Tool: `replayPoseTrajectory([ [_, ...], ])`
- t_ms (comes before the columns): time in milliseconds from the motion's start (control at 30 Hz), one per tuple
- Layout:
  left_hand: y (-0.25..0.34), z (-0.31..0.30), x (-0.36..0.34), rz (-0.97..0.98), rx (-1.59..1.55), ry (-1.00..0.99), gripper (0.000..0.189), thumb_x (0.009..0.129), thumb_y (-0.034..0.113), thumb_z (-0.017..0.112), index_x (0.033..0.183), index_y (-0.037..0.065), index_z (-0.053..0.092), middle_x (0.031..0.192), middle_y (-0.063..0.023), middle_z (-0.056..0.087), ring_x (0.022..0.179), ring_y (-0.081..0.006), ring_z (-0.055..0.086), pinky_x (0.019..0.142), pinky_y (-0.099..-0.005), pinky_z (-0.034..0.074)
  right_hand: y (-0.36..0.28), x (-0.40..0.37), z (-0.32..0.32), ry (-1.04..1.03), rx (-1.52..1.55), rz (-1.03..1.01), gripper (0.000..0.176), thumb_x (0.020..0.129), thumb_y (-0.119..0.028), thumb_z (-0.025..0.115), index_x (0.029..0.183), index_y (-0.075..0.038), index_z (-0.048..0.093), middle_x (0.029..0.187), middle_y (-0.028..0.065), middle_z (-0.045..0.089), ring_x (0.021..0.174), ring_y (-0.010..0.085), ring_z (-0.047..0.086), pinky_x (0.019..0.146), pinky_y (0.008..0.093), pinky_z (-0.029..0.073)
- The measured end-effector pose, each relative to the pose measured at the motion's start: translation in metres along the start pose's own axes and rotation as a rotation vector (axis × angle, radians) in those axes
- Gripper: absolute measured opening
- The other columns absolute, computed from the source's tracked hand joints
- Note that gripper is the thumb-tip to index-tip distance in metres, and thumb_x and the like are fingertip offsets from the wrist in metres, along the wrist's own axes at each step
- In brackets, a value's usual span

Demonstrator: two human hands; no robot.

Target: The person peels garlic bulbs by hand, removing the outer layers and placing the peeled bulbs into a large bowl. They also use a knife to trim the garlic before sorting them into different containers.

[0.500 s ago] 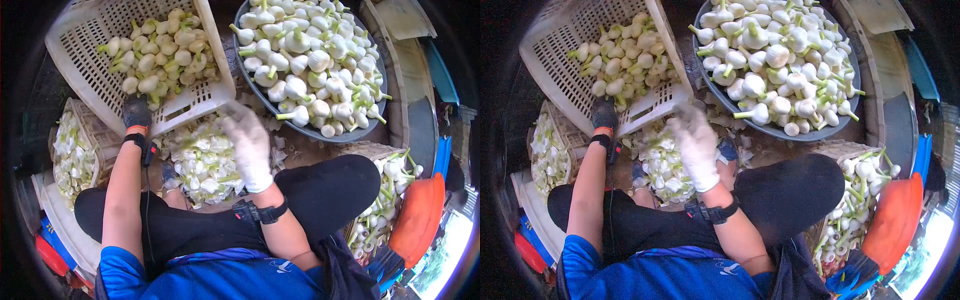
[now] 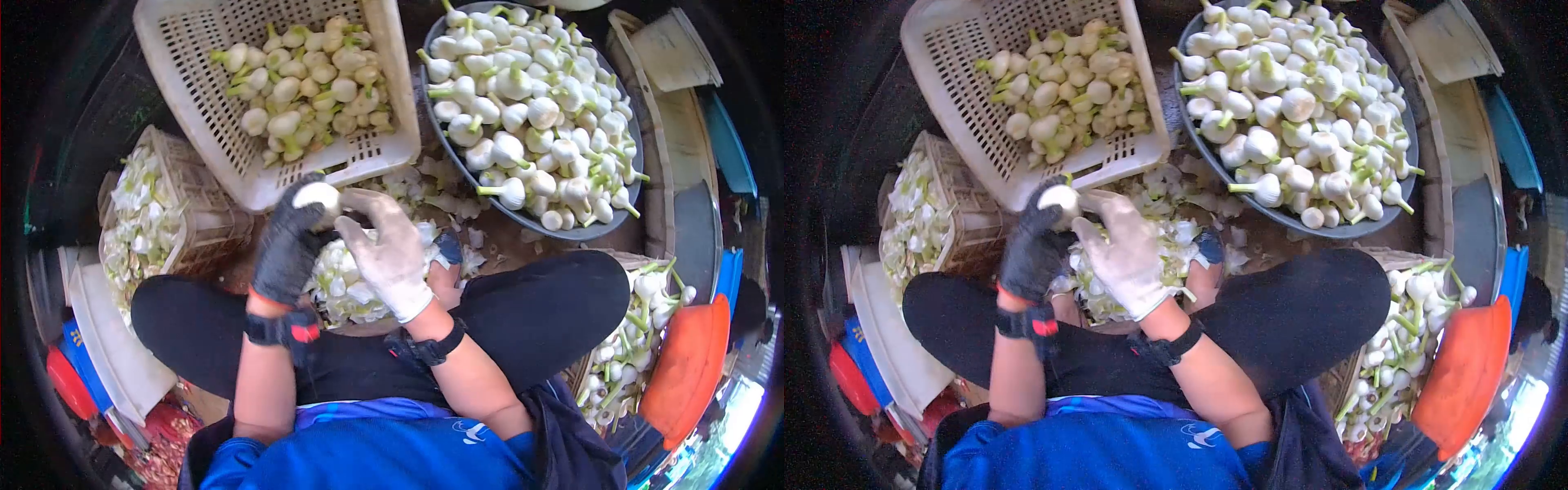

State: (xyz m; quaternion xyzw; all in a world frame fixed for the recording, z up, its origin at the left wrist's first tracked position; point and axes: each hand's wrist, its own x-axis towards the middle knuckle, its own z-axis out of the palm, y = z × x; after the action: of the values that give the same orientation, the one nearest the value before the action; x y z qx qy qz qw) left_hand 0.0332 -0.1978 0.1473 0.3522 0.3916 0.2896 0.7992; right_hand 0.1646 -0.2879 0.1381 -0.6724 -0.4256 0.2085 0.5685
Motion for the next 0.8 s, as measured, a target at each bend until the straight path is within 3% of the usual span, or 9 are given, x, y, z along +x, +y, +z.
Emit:
replayPoseTrajectory([
  [67,-0.023,0.001,-0.023,0.094,-0.054,0.055,0.055,0.083,0.010,0.073,0.133,0.004,0.050,0.124,-0.0100,0.059,0.113,-0.0222,0.059,0.098,-0.0360,0.051,0.000,-0.005,-0.005,0.007,0.016,-0.057,0.021,0.082,-0.013,0.069,0.102,-0.004,0.068,0.101,0.0144,0.069,0.091,0.0316,0.068,0.082,0.0381,0.053],
  [133,-0.024,-0.004,-0.041,0.325,0.940,0.121,0.060,0.077,0.007,0.080,0.130,0.002,0.052,0.127,-0.0096,0.059,0.116,-0.0200,0.058,0.101,-0.0334,0.048,-0.002,-0.008,-0.008,-0.079,-0.120,-0.117,0.014,0.080,-0.010,0.070,0.093,-0.006,0.069,0.092,0.0131,0.070,0.085,0.0300,0.069,0.077,0.0371,0.054],
  [167,-0.030,-0.009,-0.047,0.238,0.642,0.107,0.064,0.073,0.006,0.083,0.129,0.002,0.052,0.127,-0.0090,0.060,0.115,-0.0192,0.059,0.101,-0.0324,0.048,-0.005,-0.011,-0.007,-0.103,-0.113,-0.131,0.013,0.080,-0.009,0.071,0.092,-0.007,0.069,0.092,0.0129,0.070,0.084,0.0295,0.069,0.077,0.0364,0.054],
  [267,-0.022,-0.010,-0.068,0.259,1.306,0.260,0.053,0.084,0.014,0.076,0.130,0.002,0.051,0.127,-0.0107,0.060,0.116,-0.0227,0.060,0.103,-0.0350,0.047,-0.016,-0.016,0.002,-0.124,-0.082,-0.175,0.013,0.078,-0.006,0.073,0.090,-0.006,0.070,0.092,0.0126,0.071,0.083,0.0282,0.070,0.076,0.0345,0.055],
  [400,-0.050,-0.035,-0.063,0.249,0.717,0.146,0.043,0.092,0.021,0.067,0.128,0.003,0.053,0.129,-0.0114,0.059,0.117,-0.0266,0.059,0.103,-0.0412,0.048,-0.025,-0.017,0.005,-0.133,-0.136,-0.204,0.013,0.076,-0.004,0.074,0.089,-0.005,0.070,0.092,0.0121,0.071,0.082,0.0274,0.070,0.076,0.0337,0.055],
  [467,-0.042,-0.026,-0.067,-0.036,-0.553,0.114,0.039,0.096,0.025,0.061,0.128,0.005,0.054,0.130,-0.0134,0.058,0.116,-0.0279,0.059,0.101,-0.0477,0.049,-0.028,-0.016,0.007,-0.140,-0.130,-0.243,0.014,0.076,-0.002,0.074,0.089,-0.005,0.069,0.091,0.0120,0.071,0.082,0.0281,0.070,0.075,0.0340,0.055],
  [500,-0.040,-0.022,-0.067,-0.039,-0.562,0.111,0.039,0.096,0.025,0.061,0.128,0.005,0.054,0.130,-0.0134,0.058,0.116,-0.0279,0.059,0.101,-0.0477,0.049,-0.028,-0.016,0.007,-0.155,-0.139,-0.262,0.013,0.076,-0.002,0.074,0.088,-0.006,0.069,0.091,0.0118,0.071,0.082,0.0285,0.070,0.074,0.0343,0.055],
  [567,-0.037,-0.018,-0.064,0.012,-0.515,0.276,0.027,0.090,0.021,0.071,0.109,0.003,0.064,0.105,-0.0104,0.068,0.090,-0.0221,0.067,0.075,-0.0357,0.058,-0.029,-0.018,0.011,-0.174,-0.150,-0.280,0.012,0.076,-0.002,0.073,0.087,-0.007,0.069,0.091,0.0116,0.071,0.082,0.0290,0.070,0.073,0.0346,0.055],
  [800,-0.041,-0.030,-0.058,0.130,0.066,0.465,0.028,0.089,0.020,0.072,0.105,-0.001,0.064,0.091,-0.0062,0.067,0.078,-0.0123,0.065,0.068,-0.0274,0.055,-0.019,-0.028,0.027,-0.236,-0.310,-0.287,0.011,0.071,-0.004,0.069,0.080,-0.008,0.065,0.085,0.0110,0.068,0.071,0.0299,0.067,0.064,0.0368,0.054],
])
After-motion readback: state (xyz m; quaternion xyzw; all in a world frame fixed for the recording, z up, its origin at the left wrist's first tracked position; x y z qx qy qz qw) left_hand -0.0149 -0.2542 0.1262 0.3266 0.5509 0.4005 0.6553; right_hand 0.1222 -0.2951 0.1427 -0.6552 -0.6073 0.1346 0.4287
